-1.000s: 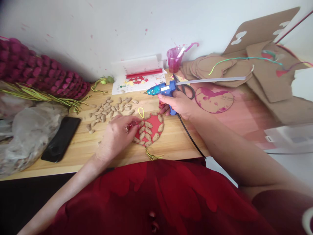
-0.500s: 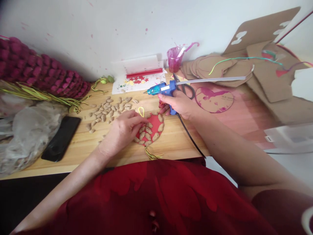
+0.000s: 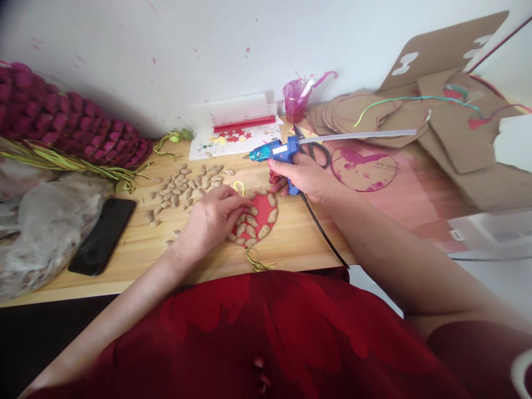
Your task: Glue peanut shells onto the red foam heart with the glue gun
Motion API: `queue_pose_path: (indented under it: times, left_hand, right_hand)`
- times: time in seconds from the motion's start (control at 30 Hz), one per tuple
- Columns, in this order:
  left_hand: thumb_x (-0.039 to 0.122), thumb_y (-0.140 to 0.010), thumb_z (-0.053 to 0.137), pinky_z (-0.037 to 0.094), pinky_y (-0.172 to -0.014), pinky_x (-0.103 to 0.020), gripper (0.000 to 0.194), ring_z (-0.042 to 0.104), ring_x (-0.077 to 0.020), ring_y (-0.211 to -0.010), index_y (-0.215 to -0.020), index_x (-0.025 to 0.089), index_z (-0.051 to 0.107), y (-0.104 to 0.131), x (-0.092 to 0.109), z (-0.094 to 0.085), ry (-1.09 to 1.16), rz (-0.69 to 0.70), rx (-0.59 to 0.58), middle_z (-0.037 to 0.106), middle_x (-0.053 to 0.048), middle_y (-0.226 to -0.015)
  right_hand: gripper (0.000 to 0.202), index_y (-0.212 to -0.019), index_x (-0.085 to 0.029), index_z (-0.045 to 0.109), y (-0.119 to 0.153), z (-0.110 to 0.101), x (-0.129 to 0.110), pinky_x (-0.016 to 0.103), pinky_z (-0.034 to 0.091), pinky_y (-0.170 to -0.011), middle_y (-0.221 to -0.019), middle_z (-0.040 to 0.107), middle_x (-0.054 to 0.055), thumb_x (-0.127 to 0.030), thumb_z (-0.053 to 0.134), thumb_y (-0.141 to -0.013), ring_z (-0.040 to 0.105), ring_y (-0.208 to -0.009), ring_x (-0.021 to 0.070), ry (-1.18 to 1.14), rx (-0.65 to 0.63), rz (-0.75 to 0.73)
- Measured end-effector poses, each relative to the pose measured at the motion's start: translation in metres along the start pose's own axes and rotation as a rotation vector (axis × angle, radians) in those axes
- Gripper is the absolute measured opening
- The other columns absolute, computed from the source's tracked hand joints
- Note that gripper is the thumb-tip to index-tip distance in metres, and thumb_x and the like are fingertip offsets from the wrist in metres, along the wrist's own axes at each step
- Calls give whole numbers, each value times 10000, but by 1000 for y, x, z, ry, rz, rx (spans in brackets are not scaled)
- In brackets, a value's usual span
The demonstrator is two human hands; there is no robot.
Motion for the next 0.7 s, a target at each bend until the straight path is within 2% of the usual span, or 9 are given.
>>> queue_pose_path:
  times: [0.33,0.43,0.57,0.7]
  left_hand:
    - [150,-975,562,524,-762,-316,210,616,-185,-849,-1038,192,759,2,-2,0,16,-19,13,650,-64,-919]
    - [135,-963,585,537,-780,-316,217,640,-187,-869,-1089,183,756,3,-5,-6,54,-34,43,672,-71,-942]
    - [116,-955,571,555,-806,-331,208,663,-189,-881,-1032,177,755,6,-13,-17,65,-66,104,693,-70,-948]
    - [140,-948,607,557,-800,-327,174,666,-182,-865,-1023,179,759,9,-18,-23,49,-100,114,698,-63,-941]
  right_hand:
    - [234,-783,-179,641,-1,-1,0,222,490,-428,-757,694,58,-337,727,-932,716,-592,167,-11,-9,0]
    - [248,-781,-184,632,-1,0,1,220,487,-426,-762,692,54,-355,735,-926,714,-592,165,-17,-11,6]
    - [238,-793,-194,625,0,0,1,220,486,-427,-761,690,50,-358,733,-928,711,-598,166,-18,-11,15]
    - [247,-791,-191,623,1,1,-1,218,490,-428,-763,689,53,-362,746,-918,716,-605,167,-16,-11,21]
Point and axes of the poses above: each hand's wrist, its own y-axis away from the middle knuckle, its own z-axis out of the palm, x = y × z, the point moved 7 cm from there along -y, towards the middle knuckle
